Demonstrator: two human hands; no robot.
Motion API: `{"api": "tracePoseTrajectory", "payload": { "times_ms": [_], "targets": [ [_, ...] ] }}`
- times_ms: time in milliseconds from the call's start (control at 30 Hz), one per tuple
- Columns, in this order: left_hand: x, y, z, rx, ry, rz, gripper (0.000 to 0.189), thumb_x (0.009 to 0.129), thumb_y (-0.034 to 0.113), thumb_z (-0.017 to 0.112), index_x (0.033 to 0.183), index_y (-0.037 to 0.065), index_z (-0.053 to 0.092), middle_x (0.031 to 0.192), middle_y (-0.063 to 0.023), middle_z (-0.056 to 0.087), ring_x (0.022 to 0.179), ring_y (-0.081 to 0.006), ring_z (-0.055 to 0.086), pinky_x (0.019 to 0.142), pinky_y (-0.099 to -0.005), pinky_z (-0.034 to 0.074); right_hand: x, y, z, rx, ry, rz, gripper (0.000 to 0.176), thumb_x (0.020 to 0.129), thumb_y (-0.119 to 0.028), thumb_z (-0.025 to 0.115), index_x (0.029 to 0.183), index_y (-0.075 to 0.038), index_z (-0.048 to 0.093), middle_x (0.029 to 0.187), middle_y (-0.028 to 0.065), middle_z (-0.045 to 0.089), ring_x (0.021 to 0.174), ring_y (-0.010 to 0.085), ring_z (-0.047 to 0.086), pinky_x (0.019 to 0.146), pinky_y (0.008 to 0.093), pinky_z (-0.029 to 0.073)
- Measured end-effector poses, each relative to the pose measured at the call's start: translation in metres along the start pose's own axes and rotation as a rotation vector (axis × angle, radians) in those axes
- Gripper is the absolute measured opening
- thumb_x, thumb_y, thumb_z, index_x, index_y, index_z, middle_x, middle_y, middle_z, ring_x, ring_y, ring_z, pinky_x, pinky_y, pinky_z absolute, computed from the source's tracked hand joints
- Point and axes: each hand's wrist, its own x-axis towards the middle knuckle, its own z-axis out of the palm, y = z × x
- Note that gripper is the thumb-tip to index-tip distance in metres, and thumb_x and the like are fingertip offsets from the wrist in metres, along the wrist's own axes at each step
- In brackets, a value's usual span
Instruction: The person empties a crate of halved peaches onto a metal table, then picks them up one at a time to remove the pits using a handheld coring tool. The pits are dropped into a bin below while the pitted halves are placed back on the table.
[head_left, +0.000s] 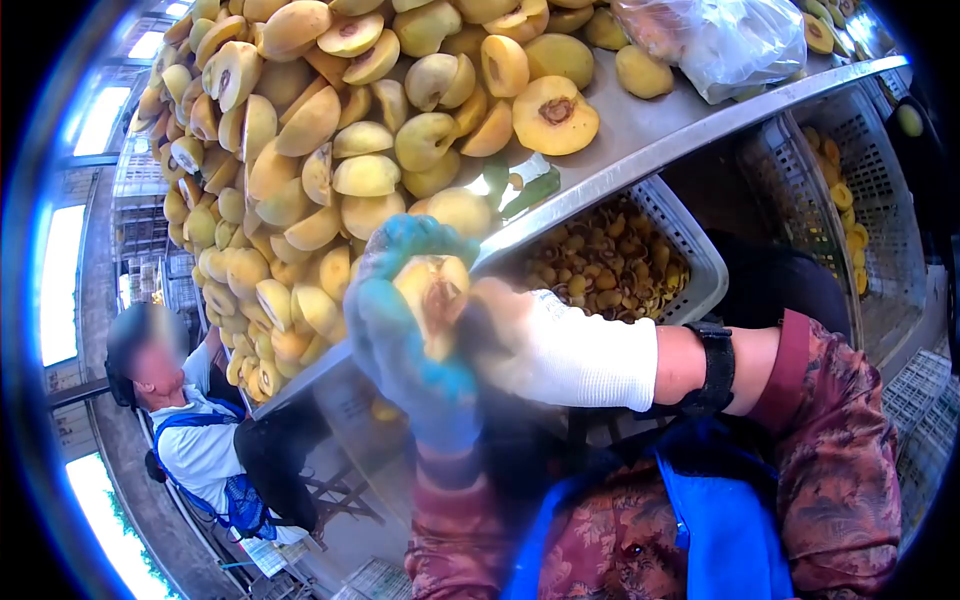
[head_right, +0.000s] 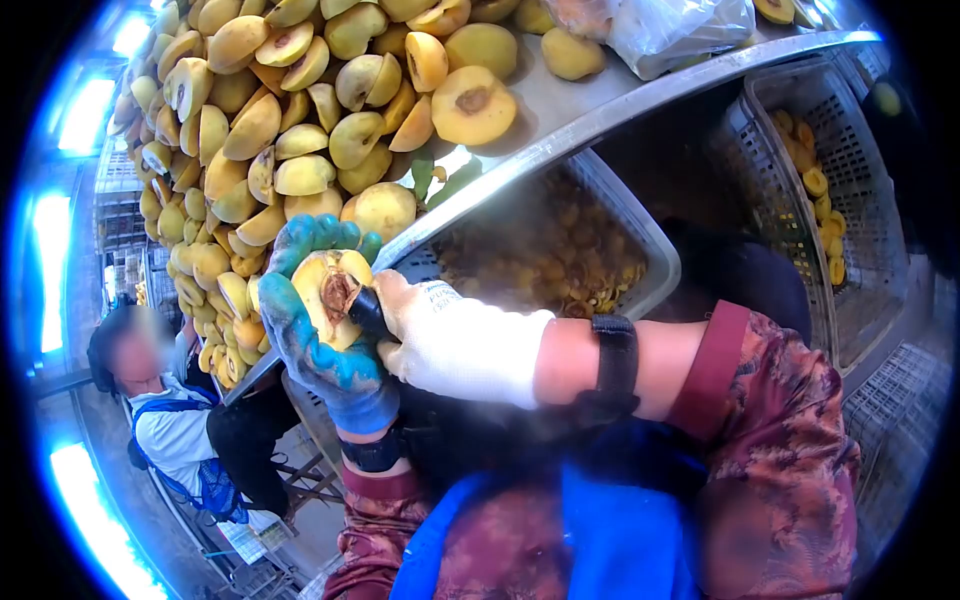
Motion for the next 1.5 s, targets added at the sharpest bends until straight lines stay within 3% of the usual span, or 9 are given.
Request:
{"api": "tracePoseTrajectory", "payload": {
  "times_ms": [100, 333, 433, 567, 933, 1200, 1300, 1400, 1500],
  "targets": [
    [0.001, -0.002, -0.004, 0.144, -0.049, -0.014, 0.06, 0.104, 0.048, 0.034, 0.131, -0.004, 0.049, 0.121, -0.0186, 0.06, 0.11, -0.0309, 0.06, 0.096, -0.0481, 0.051, 0.001, -0.007, -0.007, 0.199, -0.085, 0.136, 0.042, 0.091, -0.022, 0.059, 0.119, 0.005, 0.042, 0.081, 0.0202, 0.064, 0.066, 0.0325, 0.065, 0.058, 0.04, 0.052],
    [0.011, 0.009, -0.003, -0.256, -0.219, -0.322, 0.052, 0.098, 0.041, 0.052, 0.119, -0.007, 0.059, 0.103, -0.0216, 0.066, 0.085, -0.0308, 0.068, 0.08, -0.0431, 0.057, -0.009, -0.016, -0.017, 0.236, -0.222, 0.325, 0.039, 0.092, -0.021, 0.057, 0.114, 0.006, 0.042, 0.07, 0.0145, 0.061, 0.055, 0.0227, 0.062, 0.05, 0.0367, 0.05],
    [0.018, 0.004, -0.015, -0.257, -0.391, -0.426, 0.051, 0.096, 0.04, 0.056, 0.114, -0.008, 0.061, 0.1, -0.0217, 0.067, 0.085, -0.0301, 0.068, 0.078, -0.0418, 0.058, -0.009, -0.036, -0.034, 0.524, -0.382, 0.601, 0.039, 0.092, -0.021, 0.059, 0.115, 0.006, 0.041, 0.066, 0.0088, 0.057, 0.053, 0.0178, 0.058, 0.048, 0.0325, 0.048],
    [0.018, 0.014, -0.015, -0.324, -0.41, -0.564, 0.034, 0.091, 0.023, 0.062, 0.11, -0.006, 0.063, 0.111, -0.0202, 0.067, 0.099, -0.0289, 0.067, 0.086, -0.0362, 0.056, -0.011, -0.04, -0.035, 0.552, -0.393, 0.642, 0.04, 0.092, -0.021, 0.061, 0.115, 0.004, 0.04, 0.065, 0.004, 0.054, 0.052, 0.0124, 0.054, 0.046, 0.0285, 0.046],
    [0.02, 0.004, -0.027, -0.4, -0.51, -0.555, 0.042, 0.086, 0.023, 0.066, 0.114, -0.007, 0.062, 0.119, -0.0219, 0.065, 0.101, -0.0284, 0.068, 0.088, -0.039, 0.057, -0.007, -0.052, -0.042, 0.703, -0.462, 0.717, 0.026, 0.09, -0.018, 0.063, 0.103, -0.003, 0.046, 0.065, 0.0003, 0.052, 0.051, 0.0084, 0.05, 0.046, 0.0248, 0.042],
    [0.015, 0.008, -0.029, -0.549, -0.555, -0.529, 0.046, 0.085, 0.029, 0.067, 0.113, -0.007, 0.063, 0.116, -0.0214, 0.066, 0.1, -0.028, 0.069, 0.085, -0.0394, 0.058, -0.02, -0.034, -0.034, 1.249, -0.601, 0.737, 0.014, 0.09, -0.015, 0.065, 0.09, -0.008, 0.052, 0.065, -0.0016, 0.051, 0.05, 0.007, 0.048, 0.044, 0.0226, 0.04],
    [0.008, 0.012, -0.016, -0.507, -0.368, -0.464, 0.051, 0.077, 0.036, 0.072, 0.103, -0.008, 0.067, 0.097, -0.0233, 0.07, 0.082, -0.0322, 0.07, 0.072, -0.0412, 0.06, -0.018, -0.038, -0.036, 1.377, -0.644, 0.74, 0.015, 0.09, -0.015, 0.065, 0.086, -0.008, 0.053, 0.063, -0.0021, 0.05, 0.049, 0.0071, 0.048, 0.044, 0.0223, 0.039],
    [0.01, 0.017, -0.014, -0.555, -0.351, -0.481, 0.051, 0.076, 0.035, 0.072, 0.102, -0.008, 0.067, 0.097, -0.0233, 0.07, 0.084, -0.0321, 0.07, 0.073, -0.0417, 0.06, -0.014, -0.043, -0.038, 1.279, -0.638, 0.748, 0.015, 0.09, -0.015, 0.065, 0.084, -0.008, 0.053, 0.061, -0.0024, 0.049, 0.047, 0.0072, 0.046, 0.043, 0.0227, 0.038],
    [0.015, 0.006, -0.026, -0.58, -0.475, -0.452, 0.044, 0.083, 0.028, 0.066, 0.11, -0.007, 0.064, 0.115, -0.021, 0.066, 0.103, -0.0292, 0.067, 0.089, -0.039, 0.056, -0.01, -0.045, -0.037, 1.092, -0.622, 0.71, 0.015, 0.09, -0.014, 0.064, 0.083, -0.009, 0.052, 0.06, -0.0026, 0.048, 0.046, 0.0075, 0.045, 0.042, 0.0233, 0.037]
  ]
}}
